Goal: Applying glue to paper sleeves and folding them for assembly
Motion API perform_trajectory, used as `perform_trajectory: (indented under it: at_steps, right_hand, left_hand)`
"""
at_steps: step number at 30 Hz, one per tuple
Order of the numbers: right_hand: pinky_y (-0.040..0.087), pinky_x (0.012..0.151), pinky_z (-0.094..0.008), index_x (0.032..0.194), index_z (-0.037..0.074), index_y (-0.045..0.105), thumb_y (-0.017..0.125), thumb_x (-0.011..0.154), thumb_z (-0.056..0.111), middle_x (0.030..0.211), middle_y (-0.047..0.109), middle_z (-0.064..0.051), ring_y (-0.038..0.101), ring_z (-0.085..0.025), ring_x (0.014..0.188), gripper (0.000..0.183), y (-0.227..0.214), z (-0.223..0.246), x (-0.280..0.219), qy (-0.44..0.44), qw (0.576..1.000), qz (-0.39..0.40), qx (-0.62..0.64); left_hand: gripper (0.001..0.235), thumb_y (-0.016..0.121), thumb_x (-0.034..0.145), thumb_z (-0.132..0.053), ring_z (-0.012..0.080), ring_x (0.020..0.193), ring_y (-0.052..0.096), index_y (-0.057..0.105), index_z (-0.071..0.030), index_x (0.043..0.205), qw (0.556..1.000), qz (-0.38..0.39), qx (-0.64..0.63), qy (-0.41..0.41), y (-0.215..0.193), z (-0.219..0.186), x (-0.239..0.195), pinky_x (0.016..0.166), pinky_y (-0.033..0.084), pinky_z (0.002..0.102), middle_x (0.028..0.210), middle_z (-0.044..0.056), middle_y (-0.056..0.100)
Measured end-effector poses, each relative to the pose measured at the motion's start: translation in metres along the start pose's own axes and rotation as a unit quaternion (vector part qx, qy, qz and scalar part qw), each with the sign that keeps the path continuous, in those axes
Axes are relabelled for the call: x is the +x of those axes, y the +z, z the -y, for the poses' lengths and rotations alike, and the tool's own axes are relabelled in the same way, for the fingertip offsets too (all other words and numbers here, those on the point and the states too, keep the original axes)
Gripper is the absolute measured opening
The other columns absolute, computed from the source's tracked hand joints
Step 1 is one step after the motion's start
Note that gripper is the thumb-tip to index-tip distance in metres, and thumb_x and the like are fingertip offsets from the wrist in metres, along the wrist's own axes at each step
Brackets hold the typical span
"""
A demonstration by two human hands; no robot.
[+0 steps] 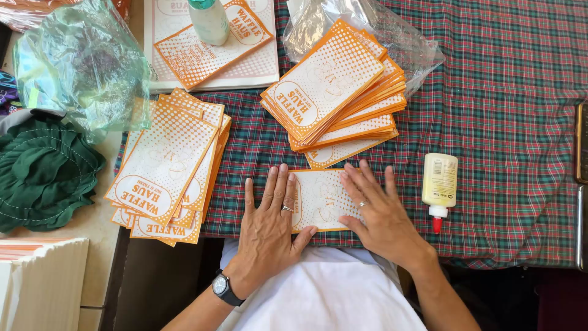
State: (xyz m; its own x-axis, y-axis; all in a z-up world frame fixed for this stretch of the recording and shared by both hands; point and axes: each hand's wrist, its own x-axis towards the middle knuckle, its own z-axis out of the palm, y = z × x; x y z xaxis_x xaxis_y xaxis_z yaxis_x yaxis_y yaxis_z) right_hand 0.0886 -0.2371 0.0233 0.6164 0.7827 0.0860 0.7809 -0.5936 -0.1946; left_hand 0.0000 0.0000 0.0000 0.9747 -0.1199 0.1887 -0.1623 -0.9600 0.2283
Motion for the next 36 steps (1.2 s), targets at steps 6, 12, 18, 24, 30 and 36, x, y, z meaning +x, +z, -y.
perform_trajectory:
  at_steps: [6,12,18,24,30,36]
  right_hand:
    - [0.015,0.123,-0.068,0.161,0.004,0.027,0.055,0.093,0.06,0.172,0.024,-0.013,0.024,-0.033,0.158,0.093,-0.001,-0.01,-0.018,0.018,0.995,0.021,-0.096]
    - [0.006,0.123,-0.066,0.165,0.008,0.017,0.061,0.089,0.063,0.174,0.016,-0.008,0.009,-0.038,0.16,0.104,-0.011,-0.011,-0.017,0.04,0.997,0.049,-0.05]
    - [0.021,0.123,-0.066,0.13,0.016,0.066,0.082,0.074,0.059,0.124,0.056,-0.007,0.051,-0.03,0.123,0.072,-0.026,-0.015,0.009,0.079,0.995,-0.058,0.018]
    - [0.04,0.115,-0.05,0.131,0.003,0.066,0.059,0.095,0.0,0.137,0.061,-0.017,0.055,-0.037,0.126,0.037,-0.04,-0.03,0.084,-0.002,0.978,-0.207,0.023]
    - [0.012,0.121,-0.073,0.153,0.015,0.047,0.046,0.065,-0.012,0.168,0.038,-0.009,0.019,-0.05,0.159,0.092,-0.009,-0.081,0.134,-0.031,0.998,-0.058,-0.024]
    - [0.025,0.129,-0.074,0.14,0.023,0.064,0.059,0.079,-0.002,0.149,0.064,0.004,0.048,-0.036,0.159,0.066,0.022,-0.108,0.118,-0.056,0.984,-0.146,-0.081]
  left_hand:
    - [0.116,0.034,0.087,-0.088,0.0323,0.16,0.014,0.025,0.002,0.16,1.0,0.006,0.005,0.005,-0.01,0.009,-0.001,0.126,0.007,0.06,0.17,0.02,0.02]
    - [0.157,0.038,0.06,-0.112,0.0476,0.156,0.012,0.019,0.009,0.158,0.996,-0.008,0.086,-0.027,-0.007,0.007,-0.005,0.126,0.006,0.066,0.167,0.033,0.013]
    - [0.145,0.073,0.053,-0.089,0.0356,0.159,0.012,0.018,-0.016,0.165,0.995,-0.022,0.055,0.081,-0.008,-0.03,0.009,0.127,0.003,0.062,0.171,0.02,0.014]
    - [0.062,0.036,0.1,-0.02,0.0439,0.147,0.041,0.035,-0.006,0.16,0.985,-0.033,0.074,0.155,0.007,-0.031,-0.006,0.12,0.03,0.061,0.157,0.029,0.043]
    - [0.02,0.062,0.09,-0.012,0.0328,0.063,0.067,0.063,-0.008,0.109,0.989,-0.001,-0.075,0.128,-0.003,-0.023,-0.017,0.06,0.046,0.043,0.068,0.005,0.069]
    - [0.038,0.055,0.097,-0.02,0.0376,0.078,0.073,0.064,-0.023,0.134,0.973,-0.028,-0.208,-0.101,-0.079,0.073,0.013,0.055,0.051,0.05,0.085,0.013,0.075]
